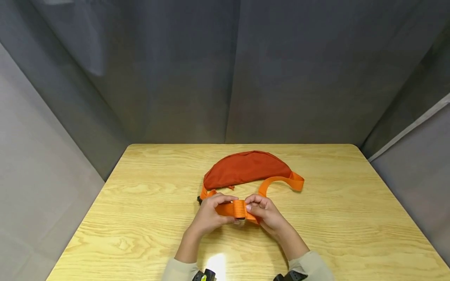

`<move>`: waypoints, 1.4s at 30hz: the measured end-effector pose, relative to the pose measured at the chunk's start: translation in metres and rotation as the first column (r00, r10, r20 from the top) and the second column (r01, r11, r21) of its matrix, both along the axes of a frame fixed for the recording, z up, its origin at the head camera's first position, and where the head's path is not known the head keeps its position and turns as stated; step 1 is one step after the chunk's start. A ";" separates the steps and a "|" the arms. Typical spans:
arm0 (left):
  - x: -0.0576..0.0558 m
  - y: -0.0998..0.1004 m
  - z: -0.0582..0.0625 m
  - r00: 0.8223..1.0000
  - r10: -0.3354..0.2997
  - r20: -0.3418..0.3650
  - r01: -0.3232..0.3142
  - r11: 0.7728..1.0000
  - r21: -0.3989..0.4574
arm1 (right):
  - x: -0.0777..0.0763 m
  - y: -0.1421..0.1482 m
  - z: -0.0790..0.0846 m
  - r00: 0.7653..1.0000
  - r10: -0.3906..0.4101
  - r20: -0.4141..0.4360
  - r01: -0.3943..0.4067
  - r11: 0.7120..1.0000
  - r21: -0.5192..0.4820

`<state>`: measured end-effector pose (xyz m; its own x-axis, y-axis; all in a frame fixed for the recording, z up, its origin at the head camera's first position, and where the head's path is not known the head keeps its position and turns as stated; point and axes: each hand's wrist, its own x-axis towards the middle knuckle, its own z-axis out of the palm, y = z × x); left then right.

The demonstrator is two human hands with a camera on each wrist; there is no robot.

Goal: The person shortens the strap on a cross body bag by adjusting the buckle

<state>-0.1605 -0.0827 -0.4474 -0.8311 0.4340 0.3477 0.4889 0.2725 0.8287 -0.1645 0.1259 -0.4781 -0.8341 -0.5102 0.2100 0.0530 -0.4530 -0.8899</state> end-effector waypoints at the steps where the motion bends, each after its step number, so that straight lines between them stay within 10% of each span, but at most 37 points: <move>1: 0.000 0.000 -0.001 1.000 0.006 0.006 -0.006 1.000 -0.001 | 0.001 0.001 0.001 1.000 -0.002 -0.003 0.002 1.000 0.017; 7: 0.002 -0.003 0.001 0.999 0.035 0.012 -0.035 0.999 -0.006 | 0.009 0.006 0.016 0.985 -0.033 -0.170 0.074 0.969 0.237; 18: 0.015 0.002 0.033 0.999 0.026 0.029 -0.025 0.999 -0.021 | 0.023 -0.006 0.049 0.843 -0.083 -0.532 0.386 0.783 0.488; 23: 0.014 0.002 0.028 0.999 0.019 0.029 -0.018 0.999 -0.042 | 0.023 -0.004 0.047 0.821 -0.088 -0.564 0.411 0.777 0.476; 31: 0.009 -0.016 0.005 0.973 0.132 -0.189 -0.167 0.968 -0.186 | 0.020 -0.007 0.047 0.791 -0.098 -0.605 0.444 0.772 0.455; 42: 0.011 -0.018 0.001 0.972 0.142 -0.190 -0.168 0.977 -0.129 | 0.021 -0.009 0.043 0.795 -0.158 -0.586 0.465 0.779 0.421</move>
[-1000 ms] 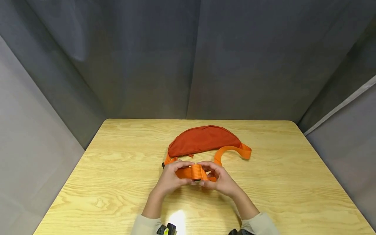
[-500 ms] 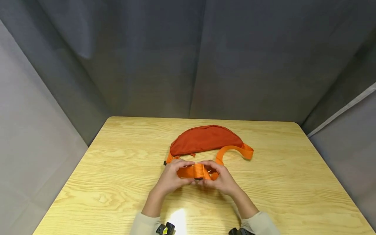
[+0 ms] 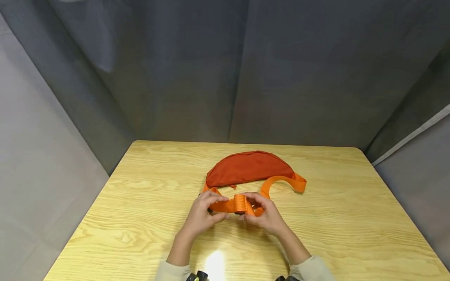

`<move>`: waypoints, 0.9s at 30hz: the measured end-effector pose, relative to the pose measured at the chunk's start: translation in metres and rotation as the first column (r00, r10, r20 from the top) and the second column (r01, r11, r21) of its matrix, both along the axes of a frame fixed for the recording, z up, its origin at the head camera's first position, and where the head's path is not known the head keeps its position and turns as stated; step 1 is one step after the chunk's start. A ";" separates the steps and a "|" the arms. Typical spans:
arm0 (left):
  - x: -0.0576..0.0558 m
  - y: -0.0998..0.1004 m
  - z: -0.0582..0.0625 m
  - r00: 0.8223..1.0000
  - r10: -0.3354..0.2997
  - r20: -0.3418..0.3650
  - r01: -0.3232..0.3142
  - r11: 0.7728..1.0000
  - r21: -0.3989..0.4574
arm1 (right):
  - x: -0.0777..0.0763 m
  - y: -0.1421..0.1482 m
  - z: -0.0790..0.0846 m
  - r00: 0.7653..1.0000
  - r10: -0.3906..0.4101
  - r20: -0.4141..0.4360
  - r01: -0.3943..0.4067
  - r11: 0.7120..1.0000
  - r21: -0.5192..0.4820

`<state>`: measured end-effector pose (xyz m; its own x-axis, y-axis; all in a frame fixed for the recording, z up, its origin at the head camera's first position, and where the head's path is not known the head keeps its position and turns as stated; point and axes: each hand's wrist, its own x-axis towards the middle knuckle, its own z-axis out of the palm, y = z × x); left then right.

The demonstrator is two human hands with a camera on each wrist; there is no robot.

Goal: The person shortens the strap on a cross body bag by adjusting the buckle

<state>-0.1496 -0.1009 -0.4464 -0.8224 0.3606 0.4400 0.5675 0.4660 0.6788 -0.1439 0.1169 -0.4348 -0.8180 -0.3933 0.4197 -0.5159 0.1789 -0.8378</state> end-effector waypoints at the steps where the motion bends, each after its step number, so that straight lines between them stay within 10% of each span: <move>1: 0.000 0.000 0.000 1.000 -0.002 0.007 0.002 1.000 0.010 | 0.000 0.000 0.000 1.000 -0.001 0.002 0.001 1.000 -0.005; 27: -0.006 0.006 -0.007 0.997 -0.051 0.060 0.043 0.991 0.128 | 0.000 0.000 0.003 1.000 -0.022 0.002 0.022 0.998 0.060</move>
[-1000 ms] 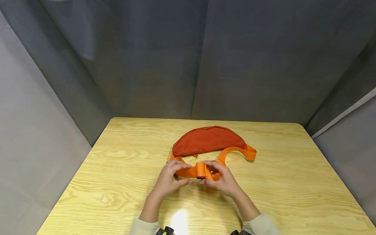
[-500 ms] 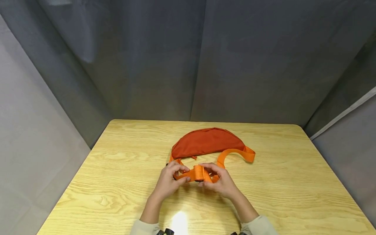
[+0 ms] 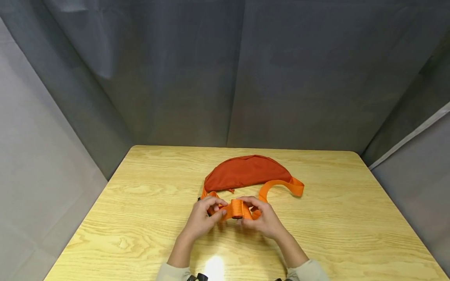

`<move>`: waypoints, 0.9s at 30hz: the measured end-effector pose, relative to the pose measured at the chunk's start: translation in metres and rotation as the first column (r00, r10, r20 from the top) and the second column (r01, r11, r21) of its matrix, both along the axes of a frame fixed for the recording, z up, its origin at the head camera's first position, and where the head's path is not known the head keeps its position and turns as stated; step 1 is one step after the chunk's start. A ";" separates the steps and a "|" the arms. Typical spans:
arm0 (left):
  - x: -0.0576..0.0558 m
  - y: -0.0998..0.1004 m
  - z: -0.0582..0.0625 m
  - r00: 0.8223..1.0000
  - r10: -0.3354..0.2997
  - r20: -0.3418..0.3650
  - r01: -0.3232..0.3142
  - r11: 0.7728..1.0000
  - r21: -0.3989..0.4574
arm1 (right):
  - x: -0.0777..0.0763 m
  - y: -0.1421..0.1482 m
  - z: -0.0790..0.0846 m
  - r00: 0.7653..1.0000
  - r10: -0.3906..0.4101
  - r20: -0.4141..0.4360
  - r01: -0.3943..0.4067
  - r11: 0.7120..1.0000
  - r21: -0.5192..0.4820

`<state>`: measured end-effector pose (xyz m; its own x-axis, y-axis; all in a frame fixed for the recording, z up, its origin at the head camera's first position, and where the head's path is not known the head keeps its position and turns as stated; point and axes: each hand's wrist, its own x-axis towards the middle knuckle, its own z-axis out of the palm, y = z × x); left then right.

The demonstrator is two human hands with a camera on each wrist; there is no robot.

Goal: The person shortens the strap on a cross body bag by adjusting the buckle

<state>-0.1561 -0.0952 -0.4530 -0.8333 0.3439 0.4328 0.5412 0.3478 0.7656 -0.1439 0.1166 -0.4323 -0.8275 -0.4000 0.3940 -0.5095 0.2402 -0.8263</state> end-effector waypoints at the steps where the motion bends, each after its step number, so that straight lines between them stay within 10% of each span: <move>1: 0.000 0.000 0.000 1.000 0.000 -0.009 0.000 1.000 -0.005 | 0.000 0.000 0.001 1.000 0.000 -0.004 0.000 1.000 0.001; 14: 0.003 0.003 0.001 0.995 -0.014 0.103 0.010 0.999 0.046 | 0.002 0.000 0.001 1.000 0.013 -0.007 -0.014 1.000 -0.008; 27: -0.004 -0.015 0.004 0.999 -0.011 0.043 0.011 1.000 0.009 | 0.000 0.008 0.004 1.000 -0.012 -0.023 0.012 1.000 -0.029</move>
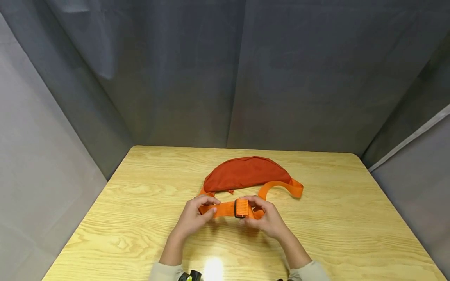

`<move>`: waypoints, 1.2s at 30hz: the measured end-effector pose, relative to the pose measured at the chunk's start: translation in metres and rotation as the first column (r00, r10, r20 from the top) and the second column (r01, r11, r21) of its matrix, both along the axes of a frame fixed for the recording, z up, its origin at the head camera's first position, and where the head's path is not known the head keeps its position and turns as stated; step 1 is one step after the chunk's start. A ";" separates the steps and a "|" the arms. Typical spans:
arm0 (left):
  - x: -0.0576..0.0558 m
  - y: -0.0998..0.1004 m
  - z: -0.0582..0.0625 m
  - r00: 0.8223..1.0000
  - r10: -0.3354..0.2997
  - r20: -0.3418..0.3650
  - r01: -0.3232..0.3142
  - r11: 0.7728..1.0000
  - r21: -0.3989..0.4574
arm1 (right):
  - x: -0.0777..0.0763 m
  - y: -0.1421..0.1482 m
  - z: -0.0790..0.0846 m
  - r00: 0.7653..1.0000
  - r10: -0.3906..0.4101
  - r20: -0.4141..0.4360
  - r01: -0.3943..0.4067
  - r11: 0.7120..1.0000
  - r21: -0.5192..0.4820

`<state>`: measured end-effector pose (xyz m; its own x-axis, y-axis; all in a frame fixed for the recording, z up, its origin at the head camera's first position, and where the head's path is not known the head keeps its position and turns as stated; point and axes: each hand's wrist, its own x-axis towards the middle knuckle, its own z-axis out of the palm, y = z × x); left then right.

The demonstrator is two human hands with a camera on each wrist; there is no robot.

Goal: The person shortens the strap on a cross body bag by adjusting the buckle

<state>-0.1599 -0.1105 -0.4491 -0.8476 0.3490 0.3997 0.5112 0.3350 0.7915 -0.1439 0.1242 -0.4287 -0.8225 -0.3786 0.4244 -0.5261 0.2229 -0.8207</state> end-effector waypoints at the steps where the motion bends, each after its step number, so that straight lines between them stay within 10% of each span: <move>1: -0.001 -0.001 0.000 1.000 0.000 -0.002 0.000 1.000 0.001 | 0.000 0.001 0.000 1.000 0.002 0.004 -0.002 1.000 -0.002; 11: -0.002 0.010 0.000 0.999 -0.032 -0.034 0.033 0.999 0.030 | -0.003 -0.003 0.002 0.997 0.075 -0.018 -0.076 0.997 -0.027; 21: 0.013 0.021 0.034 0.999 -0.003 -0.048 0.006 0.998 0.067 | -0.004 -0.003 0.003 0.999 0.048 0.009 -0.048 0.999 -0.011; 36: 0.009 -0.001 0.015 0.999 -0.020 0.042 0.017 0.998 0.062 | -0.002 0.008 -0.002 0.990 0.018 0.137 -0.013 0.999 -0.034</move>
